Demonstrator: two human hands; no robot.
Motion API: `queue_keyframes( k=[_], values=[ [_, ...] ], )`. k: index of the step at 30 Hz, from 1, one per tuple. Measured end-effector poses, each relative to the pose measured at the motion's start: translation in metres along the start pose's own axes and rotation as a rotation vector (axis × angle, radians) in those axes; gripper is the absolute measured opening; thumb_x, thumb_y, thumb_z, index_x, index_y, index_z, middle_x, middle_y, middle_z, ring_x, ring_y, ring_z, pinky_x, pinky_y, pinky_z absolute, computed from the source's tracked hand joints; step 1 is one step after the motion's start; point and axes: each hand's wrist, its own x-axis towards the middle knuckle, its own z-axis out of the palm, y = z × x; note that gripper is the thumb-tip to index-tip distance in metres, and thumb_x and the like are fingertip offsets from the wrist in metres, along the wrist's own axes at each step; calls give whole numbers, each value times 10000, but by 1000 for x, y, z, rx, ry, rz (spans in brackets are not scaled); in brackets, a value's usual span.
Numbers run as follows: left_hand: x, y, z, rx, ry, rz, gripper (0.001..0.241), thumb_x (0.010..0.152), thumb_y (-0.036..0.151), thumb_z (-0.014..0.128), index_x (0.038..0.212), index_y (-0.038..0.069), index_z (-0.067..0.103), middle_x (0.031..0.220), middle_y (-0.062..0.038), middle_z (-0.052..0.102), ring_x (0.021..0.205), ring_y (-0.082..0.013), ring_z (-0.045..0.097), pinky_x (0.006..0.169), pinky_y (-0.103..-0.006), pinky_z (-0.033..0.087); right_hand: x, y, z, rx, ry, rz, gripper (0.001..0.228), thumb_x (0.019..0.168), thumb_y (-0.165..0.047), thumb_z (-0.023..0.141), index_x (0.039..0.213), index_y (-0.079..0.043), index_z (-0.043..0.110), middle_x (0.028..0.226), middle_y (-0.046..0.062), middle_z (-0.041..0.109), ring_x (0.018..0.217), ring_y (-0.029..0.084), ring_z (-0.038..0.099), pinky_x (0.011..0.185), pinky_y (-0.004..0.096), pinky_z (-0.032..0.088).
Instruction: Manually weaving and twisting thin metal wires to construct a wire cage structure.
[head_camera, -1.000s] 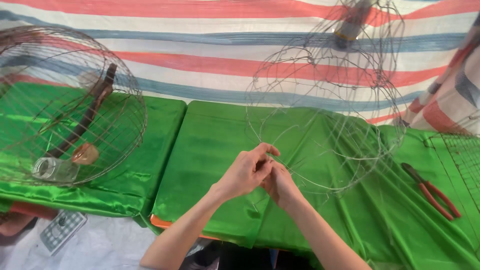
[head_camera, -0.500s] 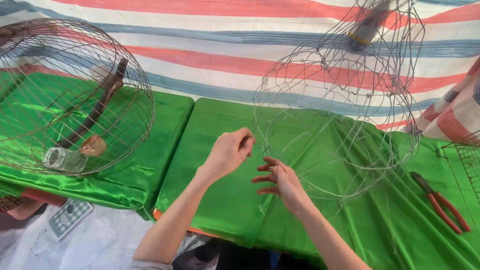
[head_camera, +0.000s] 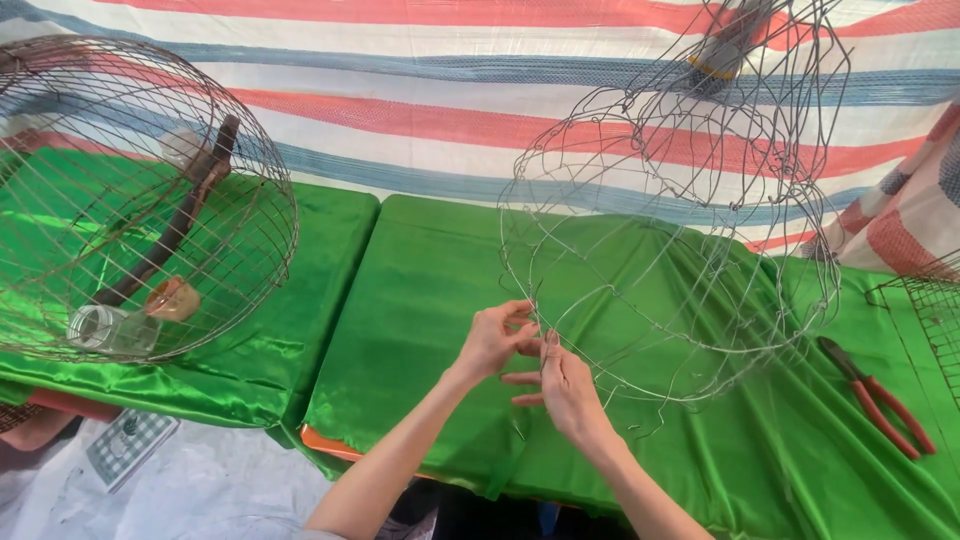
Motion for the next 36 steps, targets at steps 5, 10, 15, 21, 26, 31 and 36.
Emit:
queue_keyframes(
  k=[5, 10, 15, 21, 26, 31, 36],
  values=[
    [12, -28, 10, -38, 69, 126, 276, 995, 140, 580, 1231, 19, 658, 1129, -163, 748, 949, -235, 751, 843, -354, 635, -10, -14, -7, -73, 7, 106, 649, 1027, -442, 265, 1114, 64, 663, 1194, 233, 697, 834, 310, 829, 561, 361, 689],
    [19, -23, -8, 40, 58, 169, 250, 1019, 169, 583, 1193, 32, 700, 983, -118, 797, 402, -39, 336, 371, -207, 315, -27, -11, -16, -6, -94, 109, 663, 1031, -412, 237, 1023, 46, 716, 1098, 210, 780, 852, 309, 823, 589, 365, 670],
    [15, 14, -37, -53, -174, -190, 284, 986, 193, 623, 1244, 111, 708, 1164, -87, 779, 1100, -167, 729, 979, -310, 582, -33, 4, -30, 306, -366, -15, 691, 986, -396, 171, 1230, 32, 656, 1288, 218, 744, 915, 357, 774, 715, 410, 619],
    [25, 17, -54, -260, -281, -176, 419, 900, 151, 709, 1307, 64, 658, 1291, -89, 732, 1125, -235, 723, 968, -334, 596, -29, 7, -33, 367, -560, -137, 540, 1012, -306, 366, 1469, -23, 418, 1566, 147, 466, 1024, 286, 741, 790, 370, 644],
    [-7, 44, -76, -106, -240, -158, 373, 961, 139, 622, 1331, 89, 621, 1361, -83, 675, 1219, -203, 652, 1060, -320, 524, -25, 28, -24, -49, -296, -231, 470, 1034, -264, 362, 1448, -93, 506, 1197, 112, 663, 766, 199, 753, 615, 289, 668],
    [-77, 85, -77, 181, -251, 126, 322, 975, 133, 570, 1283, 194, 643, 1540, -72, 535, 1494, -250, 395, 1219, -555, 267, -30, 17, -19, -179, -184, -198, 530, 1017, -342, 391, 1503, -164, 506, 978, 10, 682, 554, 135, 655, 488, 274, 529],
    [-77, 32, -46, 97, -142, 576, 206, 908, 81, 721, 1111, 97, 690, 1131, -93, 749, 1223, -238, 640, 1278, -516, 203, -23, 19, -15, 27, -376, -447, 414, 1032, -81, 486, 1445, -51, 500, 806, 18, 513, 583, 90, 461, 517, 246, 504]
  ],
)
